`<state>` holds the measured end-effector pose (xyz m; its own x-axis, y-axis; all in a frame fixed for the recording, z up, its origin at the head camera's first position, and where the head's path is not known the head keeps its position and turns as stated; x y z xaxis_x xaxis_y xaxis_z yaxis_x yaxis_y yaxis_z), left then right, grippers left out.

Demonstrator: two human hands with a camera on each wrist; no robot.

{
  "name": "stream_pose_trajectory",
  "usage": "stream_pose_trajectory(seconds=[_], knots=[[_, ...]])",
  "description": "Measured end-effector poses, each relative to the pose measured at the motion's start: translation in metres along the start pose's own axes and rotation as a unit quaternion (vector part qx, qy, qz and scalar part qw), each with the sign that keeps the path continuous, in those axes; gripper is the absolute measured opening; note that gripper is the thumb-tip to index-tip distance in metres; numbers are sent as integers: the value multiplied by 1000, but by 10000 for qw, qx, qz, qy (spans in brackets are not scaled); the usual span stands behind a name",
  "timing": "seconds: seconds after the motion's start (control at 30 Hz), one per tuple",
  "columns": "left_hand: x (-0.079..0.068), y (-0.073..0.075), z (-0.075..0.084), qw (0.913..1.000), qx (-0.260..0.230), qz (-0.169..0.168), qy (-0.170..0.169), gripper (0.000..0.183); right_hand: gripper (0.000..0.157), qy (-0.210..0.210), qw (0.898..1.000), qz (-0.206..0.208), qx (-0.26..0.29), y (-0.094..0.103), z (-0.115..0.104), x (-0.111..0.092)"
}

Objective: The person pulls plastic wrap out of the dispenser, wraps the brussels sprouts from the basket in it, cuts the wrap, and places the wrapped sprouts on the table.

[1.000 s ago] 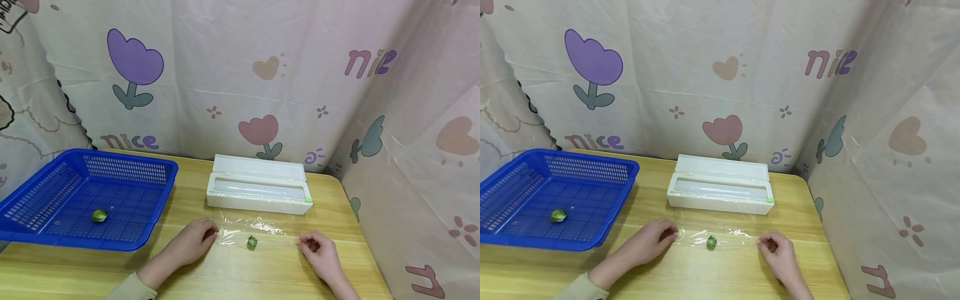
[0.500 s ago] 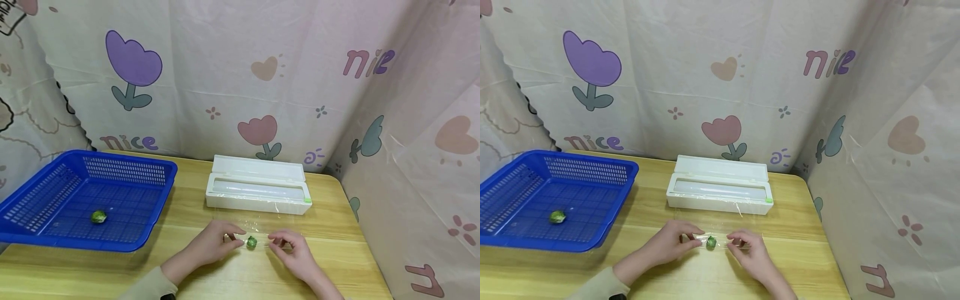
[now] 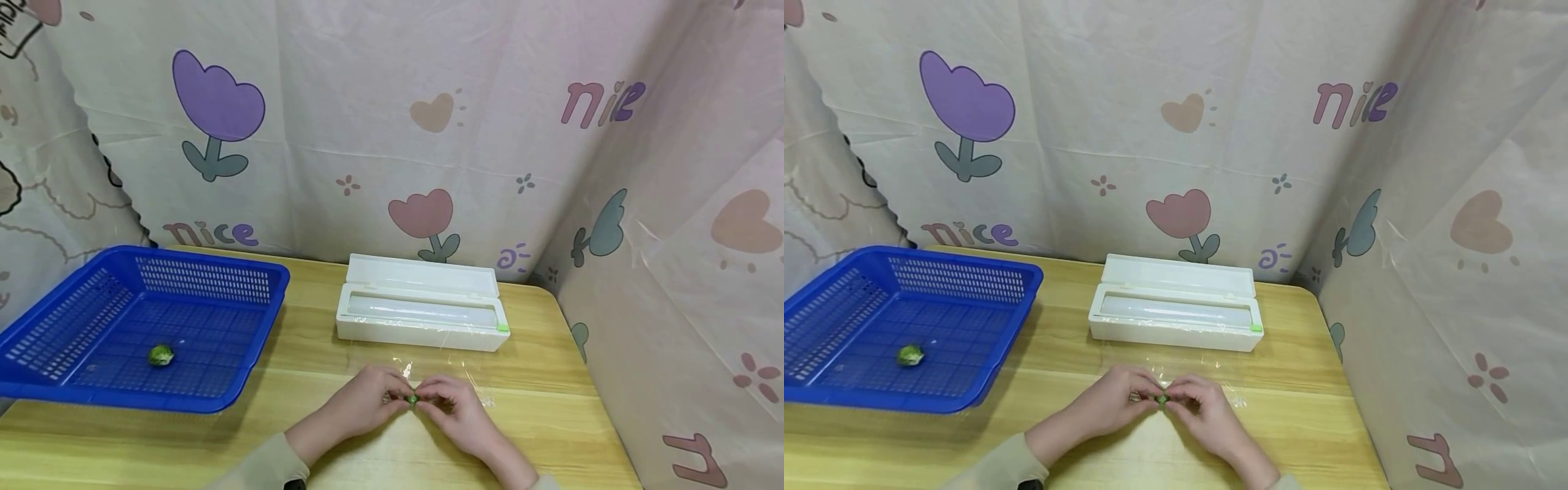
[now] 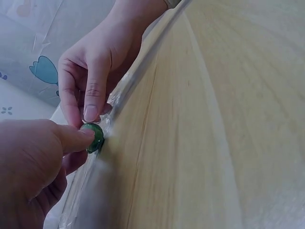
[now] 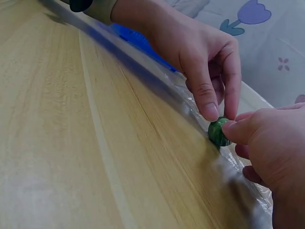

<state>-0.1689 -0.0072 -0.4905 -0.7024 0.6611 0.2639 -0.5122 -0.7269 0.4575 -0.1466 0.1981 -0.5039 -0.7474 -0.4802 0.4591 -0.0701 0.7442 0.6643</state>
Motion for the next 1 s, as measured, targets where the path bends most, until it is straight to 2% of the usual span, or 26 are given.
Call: stream_pose_trajectory(seconds=[0.2,0.33,0.47,0.8,1.0], knots=[[1,0,-3,9988,-296,115,380,15,23,-283,9995,-63,-132,-1,2,1],[2,0,-4,9964,-528,191,634,14,30,-421,9989,-139,-164,-2,3,2],[3,1,-4,9954,-530,240,762,13,32,-464,9984,-144,-288,-4,4,5],[4,2,-6,9980,48,316,552,14,24,-745,9918,-274,-1005,-4,6,13],[6,1,-3,9980,120,478,407,20,18,-927,9891,-313,-1101,-4,9,15]])
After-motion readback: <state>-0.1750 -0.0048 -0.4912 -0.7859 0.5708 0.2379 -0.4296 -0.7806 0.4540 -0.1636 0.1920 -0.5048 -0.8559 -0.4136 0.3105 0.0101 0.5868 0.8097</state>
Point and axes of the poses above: each hand's wrist, its own x-axis towards the middle knuckle, its own y-axis out of the back of the hand, z = x × y, the point moved 3 cm from there along x, towards the middle knuckle, and after that the axes turned 14 degrees about -x, right-handed, at the moved point
